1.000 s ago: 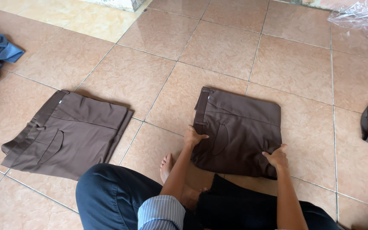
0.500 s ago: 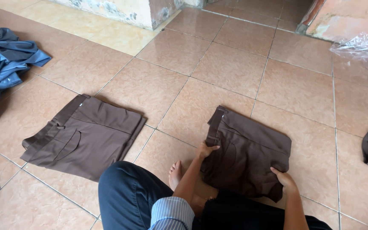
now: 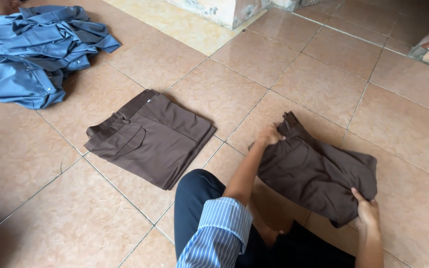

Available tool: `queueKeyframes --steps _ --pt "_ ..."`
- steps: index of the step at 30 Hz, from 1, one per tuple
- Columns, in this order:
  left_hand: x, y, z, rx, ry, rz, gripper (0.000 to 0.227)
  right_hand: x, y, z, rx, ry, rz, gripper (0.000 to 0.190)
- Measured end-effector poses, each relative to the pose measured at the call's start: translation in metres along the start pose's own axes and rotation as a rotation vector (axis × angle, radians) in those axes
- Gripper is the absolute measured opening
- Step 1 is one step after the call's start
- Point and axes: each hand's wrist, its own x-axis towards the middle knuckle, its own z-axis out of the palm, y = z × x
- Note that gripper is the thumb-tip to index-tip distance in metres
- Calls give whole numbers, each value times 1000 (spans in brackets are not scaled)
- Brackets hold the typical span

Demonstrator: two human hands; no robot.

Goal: Folding brown trousers on a tiled floor and stacking them neatly.

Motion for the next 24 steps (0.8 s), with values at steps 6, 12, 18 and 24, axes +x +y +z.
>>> queueKeyframes --steps 6,12,18,24 --pt "-8 -16 -185 294 221 -40 67 -23 -41 188 -293 29 -300 63" --pt "-66 -53 -390 619 485 -144 57 -113 -67 366 -43 -227 -308 56" --pt "-173 -142 -501 1003 645 -504 119 -215 -55 450 45 -978 -26 79" --pt "-170 -263 -471 919 586 -522 107 -163 78 426 -602 -1212 -27 53"
